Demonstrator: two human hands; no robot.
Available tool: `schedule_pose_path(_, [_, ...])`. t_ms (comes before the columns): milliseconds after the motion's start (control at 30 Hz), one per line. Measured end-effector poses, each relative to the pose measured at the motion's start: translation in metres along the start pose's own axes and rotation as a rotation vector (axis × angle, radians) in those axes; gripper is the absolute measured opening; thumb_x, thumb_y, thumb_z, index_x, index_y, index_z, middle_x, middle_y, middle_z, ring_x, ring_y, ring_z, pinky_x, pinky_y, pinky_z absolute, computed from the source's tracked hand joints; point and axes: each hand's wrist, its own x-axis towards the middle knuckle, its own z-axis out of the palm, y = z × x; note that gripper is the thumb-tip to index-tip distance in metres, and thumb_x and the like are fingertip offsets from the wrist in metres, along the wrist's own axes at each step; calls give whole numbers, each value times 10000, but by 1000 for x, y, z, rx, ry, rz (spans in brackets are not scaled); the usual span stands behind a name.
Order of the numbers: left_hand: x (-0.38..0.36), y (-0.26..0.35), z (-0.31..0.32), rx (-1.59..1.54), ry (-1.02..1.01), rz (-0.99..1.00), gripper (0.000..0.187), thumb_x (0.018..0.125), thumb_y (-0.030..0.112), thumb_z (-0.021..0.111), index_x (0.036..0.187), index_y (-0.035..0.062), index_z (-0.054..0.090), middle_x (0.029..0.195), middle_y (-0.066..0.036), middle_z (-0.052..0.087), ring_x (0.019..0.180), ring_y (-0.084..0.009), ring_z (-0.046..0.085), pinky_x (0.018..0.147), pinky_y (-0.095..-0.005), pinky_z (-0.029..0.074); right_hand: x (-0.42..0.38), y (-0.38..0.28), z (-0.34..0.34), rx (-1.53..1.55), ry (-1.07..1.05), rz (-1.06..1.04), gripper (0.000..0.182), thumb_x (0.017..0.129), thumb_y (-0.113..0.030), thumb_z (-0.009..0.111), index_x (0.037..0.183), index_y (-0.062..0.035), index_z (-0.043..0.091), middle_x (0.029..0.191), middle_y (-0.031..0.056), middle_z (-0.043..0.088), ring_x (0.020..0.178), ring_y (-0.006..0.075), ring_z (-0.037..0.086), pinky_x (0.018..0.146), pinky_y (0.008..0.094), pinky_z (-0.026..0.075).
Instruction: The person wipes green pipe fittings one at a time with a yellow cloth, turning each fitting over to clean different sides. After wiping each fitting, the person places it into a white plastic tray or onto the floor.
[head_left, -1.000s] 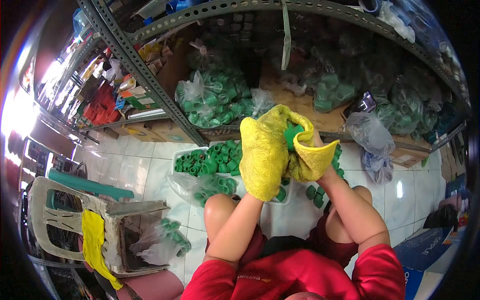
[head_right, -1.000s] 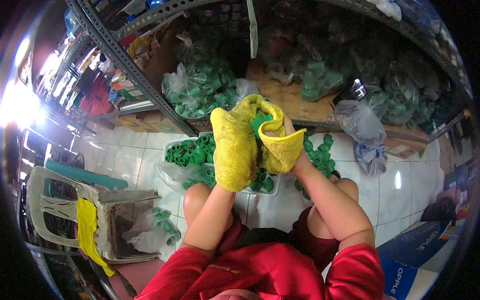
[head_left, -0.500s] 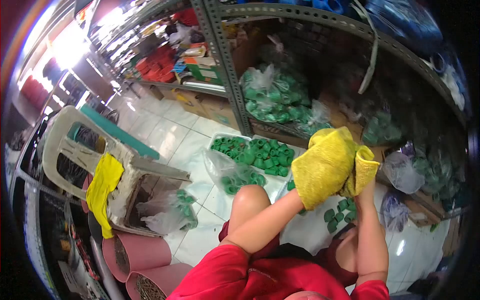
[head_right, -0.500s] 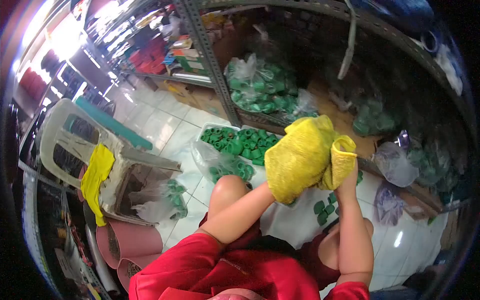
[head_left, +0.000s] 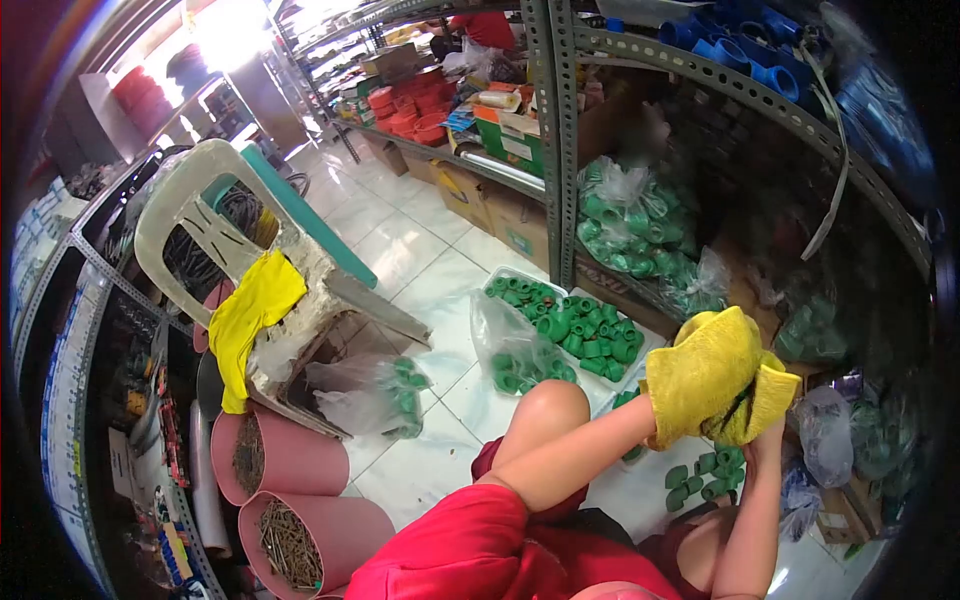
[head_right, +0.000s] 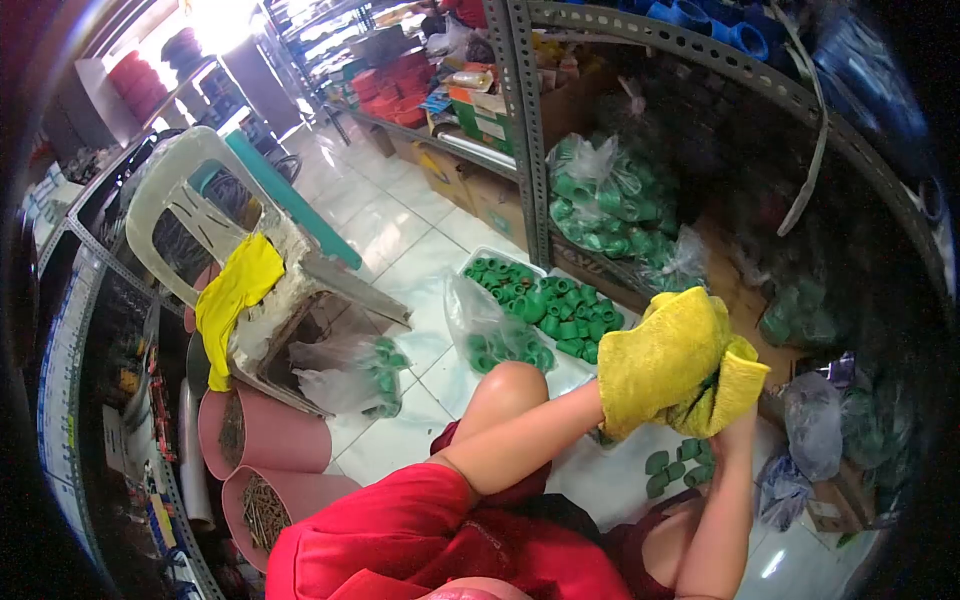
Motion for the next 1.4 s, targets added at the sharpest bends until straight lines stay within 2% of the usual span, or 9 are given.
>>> schedule_pose_path(333, [-5, 1, 40, -33, 216, 100, 343, 775, 271, 516, 1084, 127, 547, 1092, -90, 537, 1039, -274, 485, 904, -355, 362, 1, -2, 14, 90, 112, -48, 384, 880, -231, 482, 1218, -60, 415, 1179, 78, 488, 1057, 201, 502, 885, 349, 425])
schedule_pose_path(500, [23, 29, -33, 86, -103, -22, 343, 768, 242, 532, 1071, 80, 529, 1045, -114, 534, 1000, -274, 490, 870, -358, 368, -2, -2, 31, 39, 153, -186, 392, 870, -205, 504, 1224, -57, 425, 1197, 86, 487, 1062, 196, 502, 882, 339, 431])
schedule_pose_path(567, [44, 51, -63, 175, -403, -182, 377, 766, 229, 542, 1098, 55, 500, 1033, -132, 527, 997, -278, 479, 851, -368, 371, 5, 8, 11, -696, 83, -494, 414, 842, -112, 525, 1237, -45, 421, 1206, 85, 485, 1066, 200, 497, 884, 323, 411])
schedule_pose_path(600, [14, 9, -1, 289, -123, 20, 348, 779, 203, 553, 1075, 27, 503, 999, -141, 523, 955, -281, 489, 829, -361, 384, 5, 5, 5, -1056, 91, -468, 419, 837, -102, 513, 1236, -31, 410, 1181, 87, 490, 1064, 195, 482, 903, 305, 380])
schedule_pose_path(633, [3, 2, 12, -304, 174, -23, 303, 754, 121, 561, 1040, 28, 520, 966, -130, 529, 917, -291, 493, 811, -344, 390, -6, -3, 34, -658, 113, -449, 425, 833, -128, 505, 1230, -21, 397, 1157, 89, 487, 1054, 183, 465, 920, 291, 351])
schedule_pose_path(733, [-8, 19, 2, -778, 69, -295, 358, 854, 99, 487, 1200, 41, 411, 1129, -113, 490, 1050, -220, 464, 915, -306, 368, -16, -17, 47, -673, 109, -415, 413, 837, -114, 451, 1230, -22, 362, 1133, 96, 482, 1054, 187, 451, 909, 288, 341])
schedule_pose_path(933, [-17, 12, 31, -713, -37, -290, 414, 868, 188, 486, 1251, 71, 379, 1179, -104, 480, 1090, -234, 450, 910, -336, 383, -9, -23, 47, -436, 222, -336, 336, 857, -144, 440, 1164, -9, 414, 1046, 91, 529, 956, 167, 508, 848, 280, 390])
schedule_pose_path(1200, [-51, -9, 59, -2596, -351, -446, 449, 915, 349, 353, 1278, 86, 363, 1223, -102, 460, 1100, -235, 457, 924, -356, 383, 9, -28, 7, 392, 107, 46, 215, 869, -182, 481, 1006, -26, 534, 950, 80, 570, 822, 177, 575, 715, 312, 492])
schedule_pose_path(1400, [-50, -4, 60, -2202, -240, -524, 447, 916, 349, 353, 1279, 88, 361, 1222, -99, 461, 1094, -231, 463, 919, -352, 387, 11, -12, -7, 598, -60, 79, 335, 873, -284, 468, 1130, -69, 487, 1094, 84, 539, 993, 223, 529, 870, 389, 437])
